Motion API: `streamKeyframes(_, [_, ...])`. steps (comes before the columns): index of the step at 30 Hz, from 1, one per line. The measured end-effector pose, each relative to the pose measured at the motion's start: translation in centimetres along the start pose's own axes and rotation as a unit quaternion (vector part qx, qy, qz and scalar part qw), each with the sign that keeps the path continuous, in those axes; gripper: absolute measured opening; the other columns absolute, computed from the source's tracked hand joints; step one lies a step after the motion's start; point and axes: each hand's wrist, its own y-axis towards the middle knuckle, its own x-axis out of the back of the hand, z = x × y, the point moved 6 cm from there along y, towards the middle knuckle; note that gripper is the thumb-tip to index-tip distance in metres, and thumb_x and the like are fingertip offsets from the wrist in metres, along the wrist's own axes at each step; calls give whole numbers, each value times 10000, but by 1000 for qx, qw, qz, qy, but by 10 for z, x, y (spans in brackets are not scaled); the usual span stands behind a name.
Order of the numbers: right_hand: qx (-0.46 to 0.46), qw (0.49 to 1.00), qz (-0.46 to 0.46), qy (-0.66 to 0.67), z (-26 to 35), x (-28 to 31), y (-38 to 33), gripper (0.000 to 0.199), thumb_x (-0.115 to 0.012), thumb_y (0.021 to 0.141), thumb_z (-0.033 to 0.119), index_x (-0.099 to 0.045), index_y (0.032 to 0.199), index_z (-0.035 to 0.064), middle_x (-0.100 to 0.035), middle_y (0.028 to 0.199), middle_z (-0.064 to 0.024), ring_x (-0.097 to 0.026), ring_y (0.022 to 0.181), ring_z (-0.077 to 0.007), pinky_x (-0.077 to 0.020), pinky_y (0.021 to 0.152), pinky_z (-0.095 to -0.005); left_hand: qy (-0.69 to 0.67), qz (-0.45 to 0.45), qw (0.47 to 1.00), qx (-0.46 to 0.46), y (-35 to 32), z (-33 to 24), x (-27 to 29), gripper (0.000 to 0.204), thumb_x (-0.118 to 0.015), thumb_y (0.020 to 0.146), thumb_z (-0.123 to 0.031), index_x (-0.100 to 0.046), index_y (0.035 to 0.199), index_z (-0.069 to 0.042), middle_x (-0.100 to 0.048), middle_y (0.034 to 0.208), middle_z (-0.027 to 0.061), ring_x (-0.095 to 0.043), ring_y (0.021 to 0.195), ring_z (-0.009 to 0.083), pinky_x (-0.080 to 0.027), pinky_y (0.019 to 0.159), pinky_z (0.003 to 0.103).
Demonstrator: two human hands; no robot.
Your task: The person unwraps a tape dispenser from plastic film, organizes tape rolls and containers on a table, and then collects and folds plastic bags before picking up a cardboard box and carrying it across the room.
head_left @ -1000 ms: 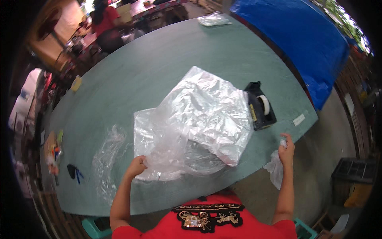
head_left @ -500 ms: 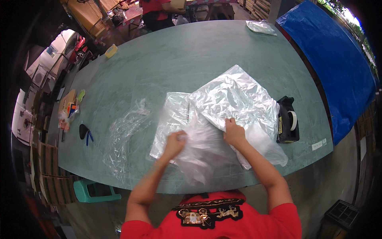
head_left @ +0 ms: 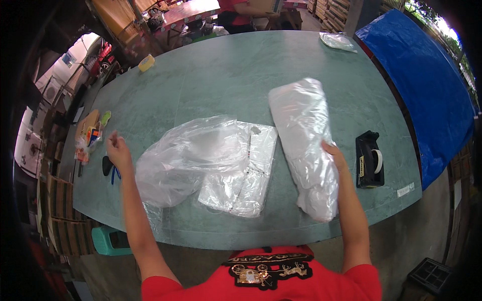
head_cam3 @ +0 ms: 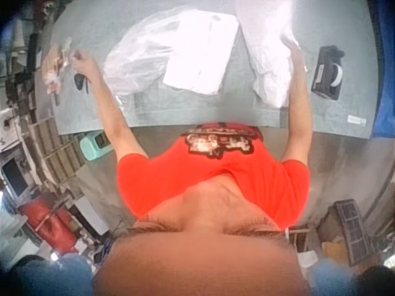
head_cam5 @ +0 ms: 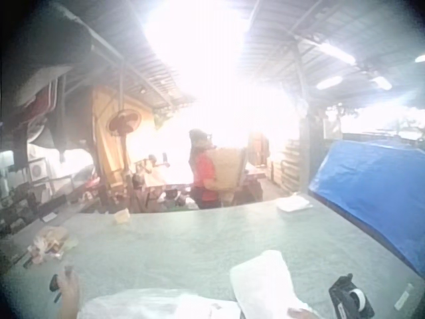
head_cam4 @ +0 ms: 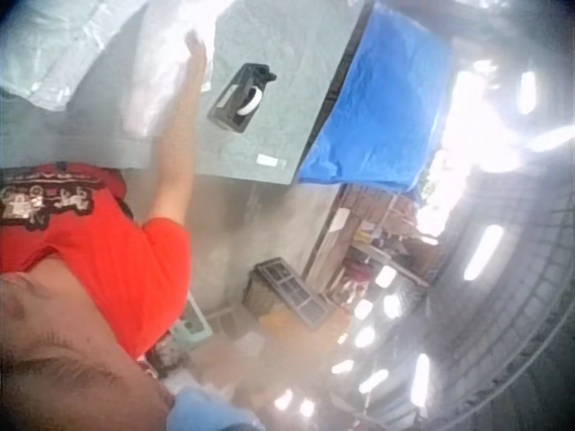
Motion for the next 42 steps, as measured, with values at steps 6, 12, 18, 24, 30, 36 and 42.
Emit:
streamKeyframes(6, [150, 843, -311, -413, -7, 69, -56, 279, -585, 705, 129, -548, 951, 4, -596, 813, -121, -561, 730, -178, -429, 682, -286, -152, 341, 922, -104, -108, -134, -176, 203, -567, 744, -154, -549, 927, -69, -538, 916, 101, -521, 838, 223, -410, 740, 321])
streamKeyframes(12, [39, 959, -94, -266, 6, -20, -116, 219, -535, 773, 213, -594, 882, 33, -547, 598, -27, -485, 513, -97, -406, 507, -265, -104, 531, 814, -211, -203, -199, -334, 572, -636, 661, -399, -478, 1085, -48, -460, 1107, 190, -432, 1029, 326, -348, 871, 382])
streamKeyframes(18, [72, 974, -54, -206, -79, -56, -137, 502, -464, 812, 425, -478, 1092, 9, -586, 871, -93, -524, 762, -151, -413, 668, -278, 30, 622, 768, -149, -282, -228, -400, 931, -690, 510, -448, -296, 1225, 1, -330, 1225, 252, -347, 1126, 331, -333, 886, 404])
streamKeyframes(24, [-192, 923, -162, 291, -108, -15, -137, 610, -421, 795, 513, -348, 1224, 86, -481, 1116, -109, -459, 1009, -211, -363, 846, -311, -209, 764, 578, 195, -345, -212, -351, 532, -567, 533, -132, -502, 1036, 27, -555, 973, 149, -512, 946, 242, -397, 820, 289])
streamKeyframes(30, [5, 915, -223, 337, -23, -22, -106, 576, -432, 794, 489, -376, 1195, 80, -492, 1099, -111, -461, 1014, -204, -370, 833, -322, -448, 777, 353, 267, -350, -251, -244, 552, -539, 511, -107, -518, 1052, -2, -544, 1009, 65, -490, 958, 188, -351, 863, 275])
streamKeyframes(36, [238, 958, -154, 37, 85, -58, -72, 547, -439, 796, 460, -399, 1168, 61, -500, 1087, -120, -466, 1010, -198, -375, 816, -325, -417, 504, 753, -72, -196, -266, -198, 900, -784, 456, -282, -320, 1179, -16, -434, 1109, 131, -409, 1050, 243, -315, 898, 379])
streamKeyframes(42, [494, 816, -44, -297, 136, -137, -75, 518, -447, 798, 430, -423, 1141, 43, -507, 1075, -129, -471, 1006, -192, -381, 800, -328, -496, 542, 678, -33, -161, -282, -150, 712, -765, 489, -117, -418, 1095, 19, -488, 1061, 128, -492, 969, 222, -414, 819, 333])
